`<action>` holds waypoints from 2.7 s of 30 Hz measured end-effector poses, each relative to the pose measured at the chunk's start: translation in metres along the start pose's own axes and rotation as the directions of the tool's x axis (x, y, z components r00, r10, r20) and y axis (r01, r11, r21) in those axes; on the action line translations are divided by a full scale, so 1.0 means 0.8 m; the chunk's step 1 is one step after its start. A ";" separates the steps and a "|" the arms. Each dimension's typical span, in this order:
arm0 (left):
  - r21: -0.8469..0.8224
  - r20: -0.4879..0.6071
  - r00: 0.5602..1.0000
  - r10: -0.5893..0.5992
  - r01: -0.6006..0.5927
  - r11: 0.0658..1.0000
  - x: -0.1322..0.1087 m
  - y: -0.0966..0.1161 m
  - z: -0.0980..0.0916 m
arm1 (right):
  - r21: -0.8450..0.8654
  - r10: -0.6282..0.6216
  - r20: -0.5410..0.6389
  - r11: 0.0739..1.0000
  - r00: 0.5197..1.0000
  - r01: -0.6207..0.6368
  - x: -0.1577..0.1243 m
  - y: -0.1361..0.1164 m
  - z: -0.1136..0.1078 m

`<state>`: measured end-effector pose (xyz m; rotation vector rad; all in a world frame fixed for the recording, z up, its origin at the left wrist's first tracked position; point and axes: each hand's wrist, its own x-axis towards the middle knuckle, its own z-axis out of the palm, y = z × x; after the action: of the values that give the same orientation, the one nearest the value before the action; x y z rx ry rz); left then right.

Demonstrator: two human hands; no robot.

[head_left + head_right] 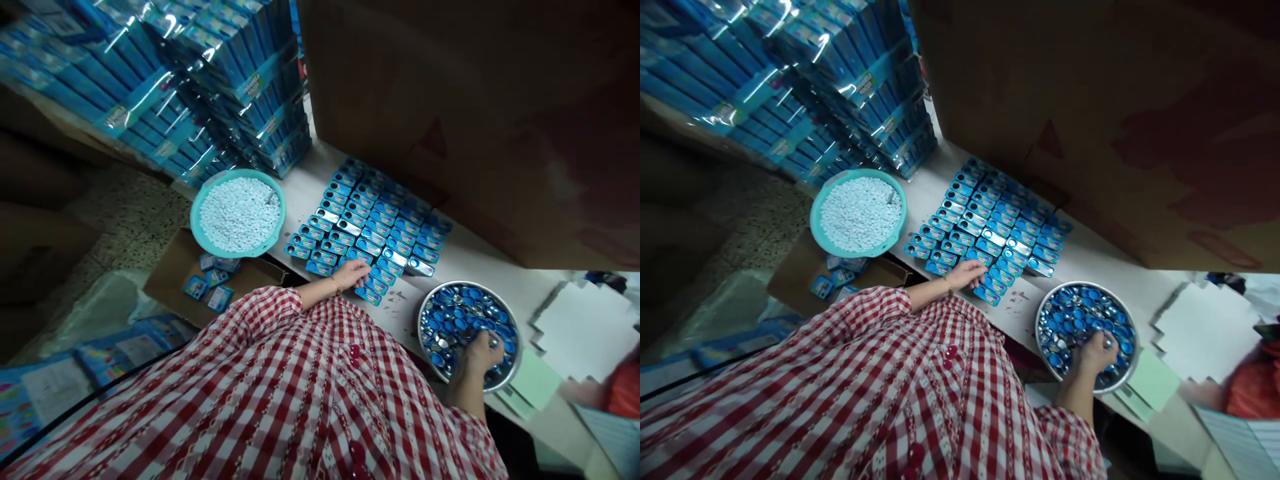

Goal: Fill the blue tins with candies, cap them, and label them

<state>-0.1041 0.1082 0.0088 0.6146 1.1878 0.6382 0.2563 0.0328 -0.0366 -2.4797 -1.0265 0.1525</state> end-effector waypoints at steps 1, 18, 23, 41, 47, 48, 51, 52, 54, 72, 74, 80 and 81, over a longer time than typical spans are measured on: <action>-0.065 0.040 0.998 -0.051 0.053 0.996 0.001 -0.001 0.006 | 0.156 0.106 -0.014 0.982 0.994 -0.103 0.002 -0.010 -0.008; -0.861 0.197 0.971 -0.137 0.238 0.449 0.015 0.016 -0.045 | 0.534 -0.945 0.295 0.287 0.143 0.795 -0.166 -0.319 0.084; -0.868 0.087 0.987 -0.138 0.143 0.476 0.002 0.019 -0.091 | 0.752 -0.806 0.385 0.557 0.451 0.354 -0.164 -0.349 0.092; -0.867 -0.196 0.969 -0.149 -0.100 0.488 -0.085 -0.011 -0.204 | 0.139 -0.531 0.827 0.516 0.188 0.845 -0.221 -0.430 0.139; -0.883 -0.167 0.979 -0.117 -0.096 0.460 -0.088 -0.008 -0.209 | -0.107 -0.364 0.901 0.344 0.238 0.933 -0.239 -0.458 0.157; -0.884 -0.156 0.982 -0.105 -0.091 0.458 -0.087 -0.008 -0.209 | -0.112 -0.363 0.900 0.342 0.242 0.933 -0.239 -0.458 0.159; -0.880 -0.102 0.990 -0.101 -0.042 0.472 -0.083 -0.007 -0.212 | -0.076 -0.388 0.892 0.373 0.230 0.925 -0.233 -0.454 0.158; -0.875 -0.078 0.992 -0.104 -0.019 0.484 -0.081 -0.007 -0.213 | -0.037 -0.416 0.882 0.406 0.221 0.913 -0.230 -0.451 0.155; -0.859 -0.037 0.994 -0.104 0.022 0.512 -0.077 -0.007 -0.214 | 0.115 -0.520 0.833 0.501 0.192 0.858 -0.226 -0.446 0.148; -0.714 0.000 0.977 -0.211 0.148 0.684 -0.041 0.011 -0.186 | 0.685 -0.836 0.549 0.434 -0.023 0.585 -0.213 -0.416 0.113; -0.693 -0.023 0.981 -0.192 0.123 0.710 -0.038 0.011 -0.181 | 0.664 -0.820 0.563 0.523 0.103 0.535 -0.214 -0.413 0.116; -0.636 -0.126 0.974 -0.191 0.068 0.768 -0.026 0.007 -0.172 | 0.582 -0.706 0.682 0.683 0.192 0.441 -0.214 -0.413 0.134; -0.630 -0.136 0.973 -0.189 0.062 0.774 -0.025 0.007 -0.171 | 0.575 -0.706 0.684 0.678 0.186 0.459 -0.214 -0.414 0.135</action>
<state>-0.2412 0.1107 -0.0100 -0.0982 1.0941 0.9354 -0.1086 0.1590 0.0029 -1.4270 -2.1590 1.3502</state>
